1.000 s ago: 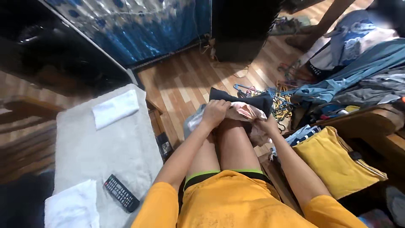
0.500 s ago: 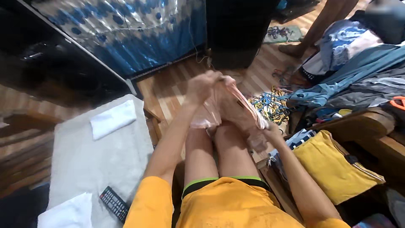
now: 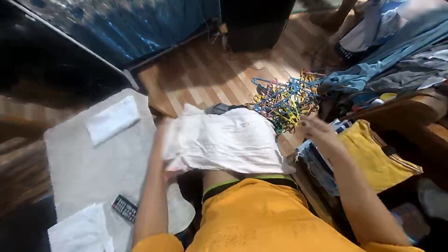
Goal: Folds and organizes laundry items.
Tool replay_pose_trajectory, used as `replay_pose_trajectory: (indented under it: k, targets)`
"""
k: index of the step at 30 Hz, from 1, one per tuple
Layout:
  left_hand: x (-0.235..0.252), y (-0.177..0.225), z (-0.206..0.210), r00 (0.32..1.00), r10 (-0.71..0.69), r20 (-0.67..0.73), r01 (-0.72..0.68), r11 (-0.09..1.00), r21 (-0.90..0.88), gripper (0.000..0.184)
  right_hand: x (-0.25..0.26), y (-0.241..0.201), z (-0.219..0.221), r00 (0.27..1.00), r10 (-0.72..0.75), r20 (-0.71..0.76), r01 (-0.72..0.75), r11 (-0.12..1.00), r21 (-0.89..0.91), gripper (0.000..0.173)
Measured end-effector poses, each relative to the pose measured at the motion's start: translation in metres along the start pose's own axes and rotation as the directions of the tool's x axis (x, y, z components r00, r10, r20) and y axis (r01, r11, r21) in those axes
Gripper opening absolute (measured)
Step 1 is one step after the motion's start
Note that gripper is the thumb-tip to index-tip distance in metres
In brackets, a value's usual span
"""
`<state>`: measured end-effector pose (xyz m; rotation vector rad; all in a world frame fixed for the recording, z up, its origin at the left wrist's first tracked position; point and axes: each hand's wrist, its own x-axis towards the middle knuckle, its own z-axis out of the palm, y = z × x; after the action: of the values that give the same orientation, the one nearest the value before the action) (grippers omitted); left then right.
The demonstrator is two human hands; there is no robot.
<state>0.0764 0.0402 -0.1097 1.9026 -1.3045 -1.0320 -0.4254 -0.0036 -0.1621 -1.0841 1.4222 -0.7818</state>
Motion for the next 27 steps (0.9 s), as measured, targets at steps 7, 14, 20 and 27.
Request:
replay_pose_trajectory:
  k: [7, 14, 20, 27]
  targets:
    - [-0.003, -0.112, 0.091, 0.991, 0.016, 0.131, -0.060, 0.938, 0.341, 0.054, -0.042, 0.089, 0.055, 0.969, 0.243, 0.042, -0.241, 0.969, -0.052, 0.029]
    - [-0.048, -0.023, 0.164, 0.859, 0.418, 0.297, -0.509, 0.764, 0.396, 0.030, -0.054, 0.072, 0.065, 0.982, 0.188, -0.005, -0.188, 0.978, -0.094, 0.012]
    - [-0.065, 0.013, 0.252, 0.637, 0.234, 0.734, -0.494, 0.856, 0.155, 0.042, -0.068, 0.072, 0.071, 0.983, 0.153, 0.104, -0.127, 0.967, -0.220, 0.042]
    - [-0.056, -0.008, 0.270, 0.662, 0.117, 0.741, -0.315, 0.940, 0.133, 0.039, -0.077, 0.110, 0.052, 0.975, 0.190, 0.116, -0.148, 0.943, -0.299, 0.032]
